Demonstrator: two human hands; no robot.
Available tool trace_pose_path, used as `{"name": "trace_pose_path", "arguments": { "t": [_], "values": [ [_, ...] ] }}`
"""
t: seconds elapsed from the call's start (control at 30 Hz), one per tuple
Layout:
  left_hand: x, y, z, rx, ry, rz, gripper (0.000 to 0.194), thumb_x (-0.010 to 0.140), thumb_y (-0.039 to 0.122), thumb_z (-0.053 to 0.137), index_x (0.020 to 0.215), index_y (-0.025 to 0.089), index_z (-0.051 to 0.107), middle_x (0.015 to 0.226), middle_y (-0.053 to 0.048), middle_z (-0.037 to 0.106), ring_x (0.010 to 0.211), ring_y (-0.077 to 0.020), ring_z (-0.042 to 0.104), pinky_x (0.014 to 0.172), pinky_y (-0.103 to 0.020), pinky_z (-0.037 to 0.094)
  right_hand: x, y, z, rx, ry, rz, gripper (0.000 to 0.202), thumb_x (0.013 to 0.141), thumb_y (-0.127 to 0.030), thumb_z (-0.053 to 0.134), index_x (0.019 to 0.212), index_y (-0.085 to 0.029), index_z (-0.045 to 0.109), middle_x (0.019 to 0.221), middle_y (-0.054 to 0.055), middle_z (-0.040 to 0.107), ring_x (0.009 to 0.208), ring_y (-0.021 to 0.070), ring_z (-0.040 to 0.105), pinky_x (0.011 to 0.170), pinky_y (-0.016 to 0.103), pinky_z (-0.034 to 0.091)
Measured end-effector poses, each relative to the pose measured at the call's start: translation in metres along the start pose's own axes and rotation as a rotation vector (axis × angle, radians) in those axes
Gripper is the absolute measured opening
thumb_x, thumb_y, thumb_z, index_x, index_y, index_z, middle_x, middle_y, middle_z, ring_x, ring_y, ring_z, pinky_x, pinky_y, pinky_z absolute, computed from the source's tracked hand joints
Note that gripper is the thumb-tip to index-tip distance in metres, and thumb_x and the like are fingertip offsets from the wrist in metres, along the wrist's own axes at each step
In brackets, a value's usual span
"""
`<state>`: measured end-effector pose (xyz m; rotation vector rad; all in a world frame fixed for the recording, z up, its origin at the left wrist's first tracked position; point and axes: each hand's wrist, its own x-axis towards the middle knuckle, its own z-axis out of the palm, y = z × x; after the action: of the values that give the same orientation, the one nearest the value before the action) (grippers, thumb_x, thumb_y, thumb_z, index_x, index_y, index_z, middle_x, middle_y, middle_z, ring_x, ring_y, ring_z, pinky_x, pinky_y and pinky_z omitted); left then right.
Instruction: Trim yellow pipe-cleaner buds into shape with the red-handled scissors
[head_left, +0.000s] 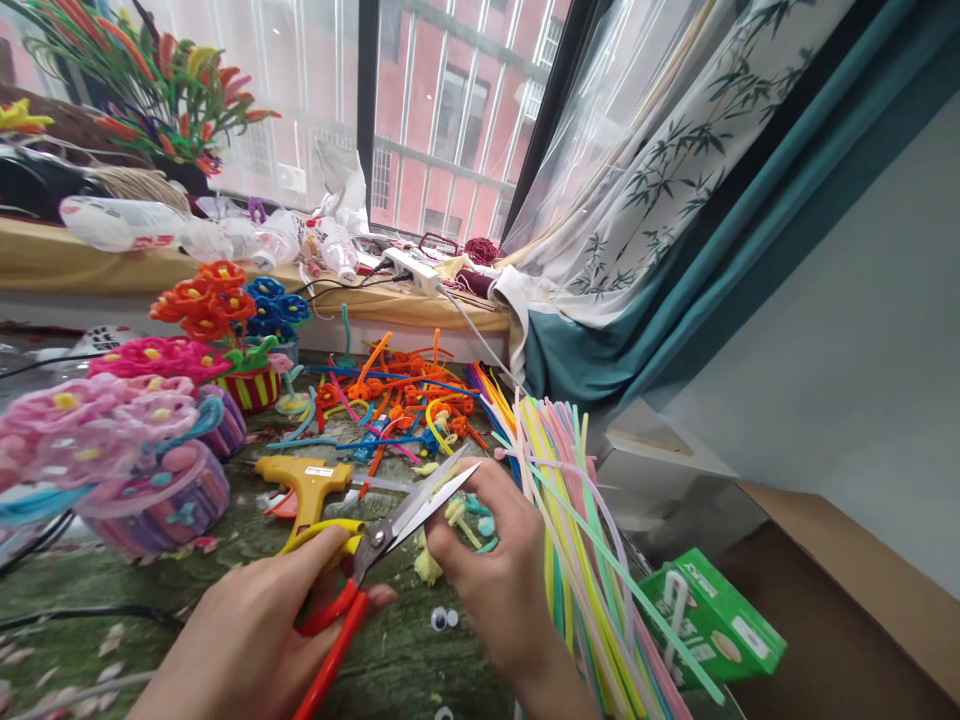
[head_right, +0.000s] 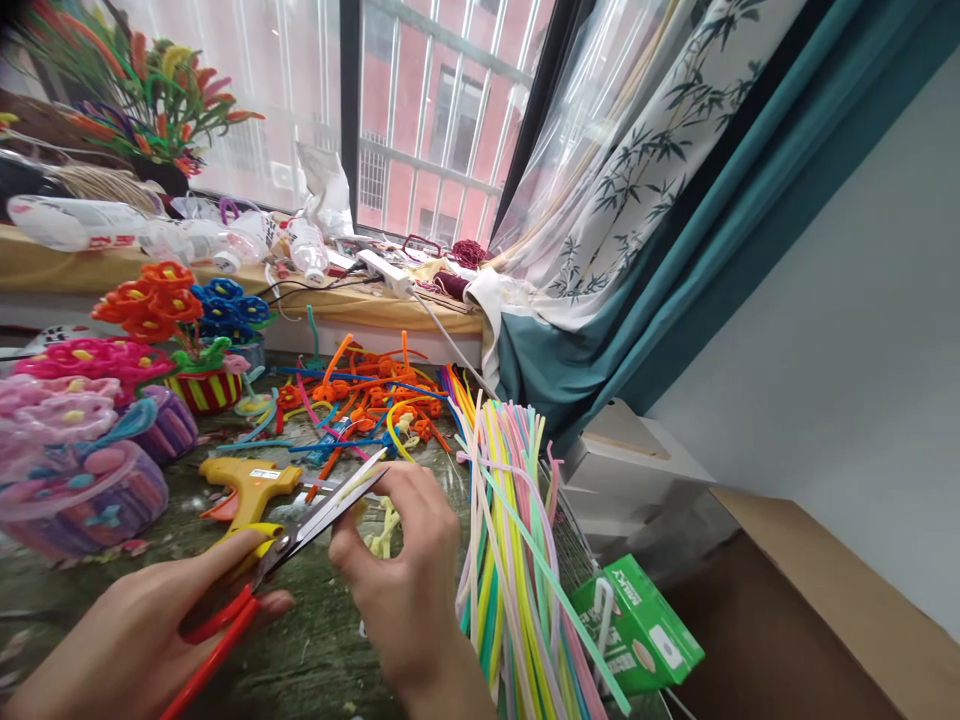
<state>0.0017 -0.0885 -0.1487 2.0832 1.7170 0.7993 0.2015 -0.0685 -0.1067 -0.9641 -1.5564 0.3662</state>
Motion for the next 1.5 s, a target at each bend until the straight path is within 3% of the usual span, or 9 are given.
{"name": "trace_pose_path", "arguments": {
  "t": [0.23,0.43,0.63,0.8,0.9,1.03,1.13,1.5],
  "values": [
    [-0.001,-0.002,0.001,-0.084,-0.017,0.01,0.048,0.088,0.074,0.055,0.071,0.029,0.06,0.055,0.004,0.066,0.049,-0.0186,0.058,0.05,-0.029,0.041,0.003,-0.002,-0.003,0.192,-0.038,0.056,0.012,0.088,-0.014,0.073,0.082,-0.021,0.081,0.09,0.003,0.076,0.084,0.0191,0.073,0.077,0.03,0.058],
    [0.0,0.0,-0.003,0.036,0.045,0.033,0.029,0.089,0.058,0.057,0.077,0.033,0.063,0.057,0.004,0.069,0.049,-0.0221,0.064,0.051,-0.031,0.044,0.002,0.0,-0.005,0.173,-0.025,0.045,0.014,0.084,-0.009,0.07,0.077,-0.02,0.076,0.089,0.003,0.074,0.086,0.0192,0.072,0.08,0.031,0.057],
    [-0.001,0.0,0.002,0.072,0.02,0.003,0.042,0.092,0.069,0.049,0.076,0.032,0.06,0.064,0.001,0.073,0.056,-0.0257,0.069,0.054,-0.034,0.046,0.001,-0.002,-0.003,0.101,-0.035,0.04,0.016,0.082,-0.007,0.064,0.074,-0.02,0.068,0.087,0.003,0.07,0.083,0.0183,0.069,0.076,0.03,0.054],
    [0.004,0.019,-0.006,0.029,-0.139,-0.115,0.039,0.084,0.065,0.043,0.068,0.031,0.053,0.059,-0.002,0.071,0.055,-0.0282,0.069,0.058,-0.036,0.047,0.001,-0.003,-0.002,0.067,-0.024,-0.006,0.019,0.083,-0.007,0.062,0.072,-0.021,0.064,0.085,0.002,0.069,0.08,0.0188,0.07,0.071,0.03,0.055],
    [0.003,0.018,-0.004,0.038,-0.185,-0.139,0.038,0.083,0.066,0.043,0.071,0.031,0.051,0.063,-0.004,0.073,0.06,-0.0305,0.071,0.062,-0.038,0.049,0.001,-0.004,-0.001,0.061,-0.016,-0.05,0.02,0.086,-0.007,0.063,0.073,-0.021,0.067,0.084,0.002,0.07,0.078,0.018,0.07,0.072,0.03,0.056],
    [-0.002,-0.002,0.01,0.038,-0.074,-0.058,0.037,0.092,0.064,0.047,0.077,0.03,0.053,0.067,-0.001,0.074,0.063,-0.0286,0.072,0.062,-0.036,0.047,0.001,-0.005,-0.001,0.053,-0.03,-0.073,0.019,0.089,-0.008,0.062,0.077,-0.02,0.071,0.086,0.003,0.072,0.08,0.0182,0.071,0.073,0.03,0.057],
    [-0.004,-0.008,0.013,0.034,-0.066,-0.038,0.039,0.093,0.066,0.046,0.079,0.03,0.056,0.069,-0.001,0.075,0.064,-0.0288,0.073,0.062,-0.036,0.047,0.0,-0.006,-0.001,0.029,-0.03,-0.071,0.02,0.088,-0.007,0.061,0.078,-0.02,0.072,0.086,0.003,0.072,0.082,0.0184,0.072,0.073,0.03,0.057],
    [0.002,0.01,-0.003,0.071,-0.127,-0.097,0.044,0.086,0.071,0.042,0.073,0.031,0.056,0.063,-0.005,0.073,0.059,-0.0325,0.072,0.062,-0.04,0.052,-0.001,-0.005,-0.001,-0.054,0.017,-0.144,0.02,0.086,-0.003,0.062,0.076,-0.019,0.071,0.085,0.003,0.072,0.079,0.0166,0.072,0.073,0.027,0.056]
  ]
}}
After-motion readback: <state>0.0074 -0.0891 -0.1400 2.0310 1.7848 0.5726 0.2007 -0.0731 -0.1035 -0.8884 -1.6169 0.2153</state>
